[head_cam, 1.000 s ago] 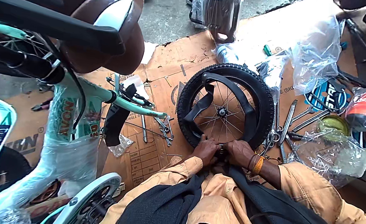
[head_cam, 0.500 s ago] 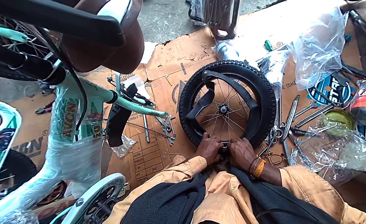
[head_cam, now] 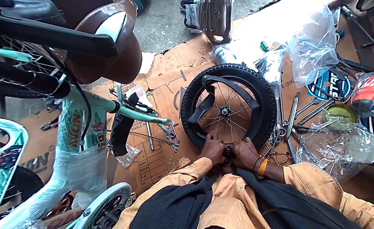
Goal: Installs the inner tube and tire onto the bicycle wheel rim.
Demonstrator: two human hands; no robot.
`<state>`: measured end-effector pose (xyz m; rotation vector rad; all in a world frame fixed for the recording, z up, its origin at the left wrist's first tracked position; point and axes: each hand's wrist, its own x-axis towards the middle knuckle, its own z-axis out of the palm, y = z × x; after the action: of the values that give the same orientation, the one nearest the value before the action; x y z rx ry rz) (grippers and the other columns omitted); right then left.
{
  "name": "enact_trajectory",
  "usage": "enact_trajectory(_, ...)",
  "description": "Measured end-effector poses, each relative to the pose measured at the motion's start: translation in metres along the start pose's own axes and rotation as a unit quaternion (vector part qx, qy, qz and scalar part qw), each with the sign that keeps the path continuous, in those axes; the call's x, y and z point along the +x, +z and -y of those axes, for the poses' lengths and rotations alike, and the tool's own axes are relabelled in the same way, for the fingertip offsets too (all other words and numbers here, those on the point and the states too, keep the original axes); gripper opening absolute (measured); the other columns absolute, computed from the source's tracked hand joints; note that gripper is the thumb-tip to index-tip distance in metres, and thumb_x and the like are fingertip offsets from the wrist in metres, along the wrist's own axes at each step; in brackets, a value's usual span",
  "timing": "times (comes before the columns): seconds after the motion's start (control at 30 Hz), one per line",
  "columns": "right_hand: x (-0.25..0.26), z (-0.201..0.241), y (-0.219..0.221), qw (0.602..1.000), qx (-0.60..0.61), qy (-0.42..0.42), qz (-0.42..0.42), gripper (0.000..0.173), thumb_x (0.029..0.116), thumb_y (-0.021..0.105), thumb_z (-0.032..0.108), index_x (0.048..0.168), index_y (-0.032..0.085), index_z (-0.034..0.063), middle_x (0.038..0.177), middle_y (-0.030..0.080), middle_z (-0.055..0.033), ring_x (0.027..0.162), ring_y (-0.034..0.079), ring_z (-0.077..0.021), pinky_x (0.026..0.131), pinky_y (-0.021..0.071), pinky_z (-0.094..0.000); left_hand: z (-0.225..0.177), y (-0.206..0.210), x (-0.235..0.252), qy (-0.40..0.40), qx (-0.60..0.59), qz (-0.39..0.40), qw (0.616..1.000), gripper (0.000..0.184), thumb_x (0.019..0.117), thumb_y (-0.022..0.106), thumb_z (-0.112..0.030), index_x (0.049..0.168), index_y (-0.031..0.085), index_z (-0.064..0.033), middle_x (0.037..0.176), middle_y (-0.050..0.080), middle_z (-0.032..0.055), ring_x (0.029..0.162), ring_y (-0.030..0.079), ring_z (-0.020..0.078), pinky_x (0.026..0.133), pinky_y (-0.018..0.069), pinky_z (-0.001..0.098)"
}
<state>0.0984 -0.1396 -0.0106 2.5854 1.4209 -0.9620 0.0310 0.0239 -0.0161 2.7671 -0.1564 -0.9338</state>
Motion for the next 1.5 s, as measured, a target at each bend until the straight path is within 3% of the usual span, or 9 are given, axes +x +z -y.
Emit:
enact_trajectory(0.17,-0.004,0.004,0.007,0.999,-0.027,-0.016,-0.011,0.022,0.0846,0.069,0.037,0.094,0.07,0.0162,0.089,0.071,-0.002,0.089,0.067,-0.0203,0.085,0.0438,-0.0471,0.0,0.006,-0.006,0.028,0.044,-0.01,0.999,0.039,0.0861,0.069,-0.055,0.111,0.074,-0.0248,0.118,0.071,-0.0001,0.113,0.063,0.0214,0.11,0.0326,0.0552)
enact_trajectory(0.3,-0.004,0.01,0.007,1.0,-0.003,0.005,-0.01,0.023,0.0845,0.07,0.039,0.087,0.069,0.0164,0.079,0.07,-0.0025,0.078,0.067,-0.0211,0.081,0.0451,-0.0484,0.004,0.008,-0.007,0.052,0.058,-0.016,0.997,0.048,0.0863,0.067,-0.063,0.104,0.073,-0.0189,0.114,0.071,0.0018,0.108,0.065,0.0205,0.107,0.0371,0.0513)
enact_trajectory(0.6,-0.004,0.003,0.01,1.0,0.013,-0.002,-0.003,0.025,0.0857,0.069,0.043,0.087,0.069,0.0178,0.077,0.069,-0.001,0.076,0.066,-0.0197,0.081,0.0449,-0.0472,0.001,0.007,-0.01,0.053,0.062,-0.015,0.997,0.044,0.0812,0.076,-0.047,0.116,0.069,-0.0215,0.129,0.067,0.0028,0.125,0.06,0.023,0.116,0.0341,0.051)
enact_trajectory(0.77,-0.007,0.004,0.006,1.0,0.015,0.002,-0.005,0.024,0.086,0.068,0.042,0.087,0.069,0.0177,0.077,0.069,-0.0016,0.077,0.066,-0.02,0.081,0.0437,-0.0473,0.0,0.003,-0.009,0.065,0.055,-0.008,0.996,0.031,0.0831,0.072,-0.041,0.107,0.073,-0.0215,0.125,0.069,0.0007,0.12,0.062,0.0192,0.113,0.0355,0.0488)
enact_trajectory(1.0,-0.003,0.014,-0.013,0.997,0.008,0.045,0.064,0.028,0.0857,0.067,0.043,0.087,0.068,0.0145,0.079,0.069,-0.005,0.079,0.067,-0.023,0.085,0.0444,-0.0502,0.0,0.009,-0.009,0.041,0.031,-0.022,0.998,0.033,0.0824,0.072,-0.036,0.112,0.073,-0.0223,0.131,0.067,-0.0011,0.124,0.059,0.0188,0.112,0.0369,0.0483)
enact_trajectory(1.1,-0.005,0.011,-0.008,0.998,0.006,0.04,0.045,0.027,0.085,0.067,0.042,0.088,0.069,0.0151,0.079,0.069,-0.0043,0.08,0.067,-0.0223,0.086,0.0441,-0.0493,-0.002,0.006,-0.008,0.035,0.034,-0.016,0.999,0.033,0.0824,0.072,-0.036,0.113,0.073,-0.024,0.13,0.067,-0.0014,0.125,0.059,0.0185,0.111,0.0373,0.0484)
enact_trajectory(1.27,-0.011,-0.003,0.008,0.999,0.031,0.019,-0.012,0.026,0.085,0.067,0.043,0.089,0.07,0.0175,0.082,0.07,-0.0017,0.084,0.066,-0.0198,0.085,0.0428,-0.0474,-0.004,-0.005,-0.007,0.067,0.067,-0.029,0.995,0.025,0.0842,0.07,-0.034,0.106,0.073,-0.0225,0.116,0.071,0.0028,0.111,0.064,0.0222,0.105,0.041,0.049)
enact_trajectory(1.4,-0.012,0.0,0.005,0.999,0.027,0.012,0.015,0.026,0.0865,0.066,0.043,0.091,0.071,0.0175,0.082,0.07,-0.0023,0.083,0.067,-0.0201,0.086,0.0427,-0.0477,-0.004,0.001,-0.012,0.068,0.063,-0.024,0.995,0.028,0.0836,0.071,-0.035,0.108,0.072,-0.0211,0.122,0.069,0.0028,0.115,0.062,0.0219,0.108,0.0384,0.0492)
enact_trajectory(1.5,-0.011,0.004,-0.005,0.999,0.019,0.002,0.047,0.027,0.0886,0.064,0.041,0.091,0.07,0.0147,0.082,0.07,-0.0043,0.083,0.067,-0.0221,0.085,0.0438,-0.0481,-0.003,0.007,-0.015,0.053,0.055,-0.02,0.997,0.03,0.085,0.071,-0.035,0.111,0.071,-0.0203,0.136,0.065,0.0025,0.129,0.058,0.0207,0.114,0.0334,0.0505)
